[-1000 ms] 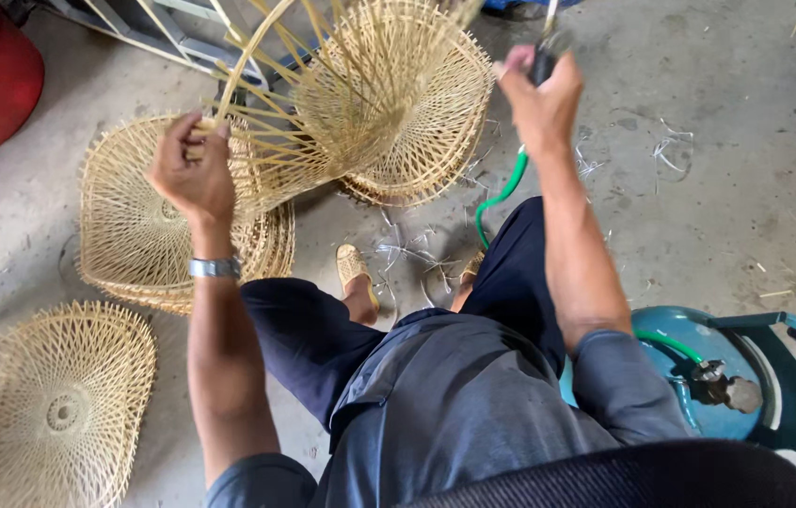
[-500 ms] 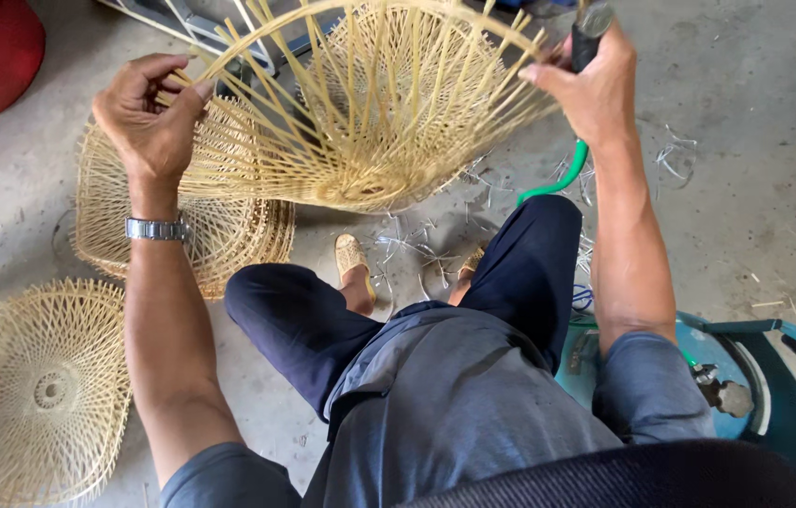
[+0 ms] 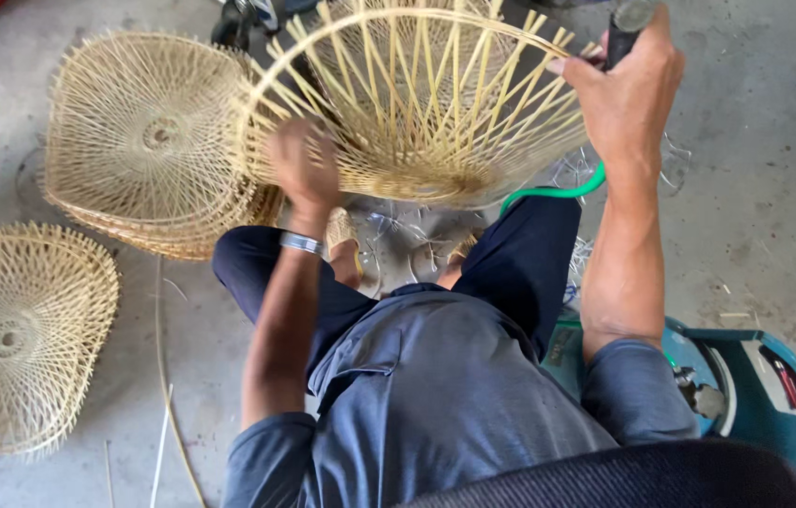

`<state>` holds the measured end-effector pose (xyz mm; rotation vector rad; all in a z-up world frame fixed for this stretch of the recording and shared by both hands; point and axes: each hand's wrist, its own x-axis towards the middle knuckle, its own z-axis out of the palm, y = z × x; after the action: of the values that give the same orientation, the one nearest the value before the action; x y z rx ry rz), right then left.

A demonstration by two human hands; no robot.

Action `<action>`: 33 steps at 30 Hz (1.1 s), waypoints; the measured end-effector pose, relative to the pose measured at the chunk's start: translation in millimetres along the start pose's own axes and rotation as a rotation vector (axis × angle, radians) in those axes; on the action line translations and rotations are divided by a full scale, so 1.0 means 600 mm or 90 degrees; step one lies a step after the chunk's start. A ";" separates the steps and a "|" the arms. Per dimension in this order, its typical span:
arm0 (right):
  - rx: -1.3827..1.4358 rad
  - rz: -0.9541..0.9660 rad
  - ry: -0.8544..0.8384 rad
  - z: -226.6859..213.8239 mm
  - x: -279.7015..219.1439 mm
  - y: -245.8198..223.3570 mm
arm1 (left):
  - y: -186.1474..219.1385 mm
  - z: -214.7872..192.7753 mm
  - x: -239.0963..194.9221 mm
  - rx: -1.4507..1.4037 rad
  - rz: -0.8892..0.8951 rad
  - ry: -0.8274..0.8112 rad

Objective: The person uses a handheld blowtorch to apply heat to the surface of a woven basket. They rotate the basket and move the flame across its surface repeatedly, then place it back on a stack and repeat the process with another basket.

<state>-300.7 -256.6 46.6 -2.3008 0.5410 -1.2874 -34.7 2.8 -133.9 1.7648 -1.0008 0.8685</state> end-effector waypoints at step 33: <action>-0.110 -0.191 -0.060 0.010 0.025 -0.077 | 0.059 0.061 -0.043 -0.193 -0.069 -0.116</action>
<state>-282.7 -225.6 79.8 -2.6509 0.2924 -1.2985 -72.3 -33.7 -156.5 1.6399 -1.0801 0.4662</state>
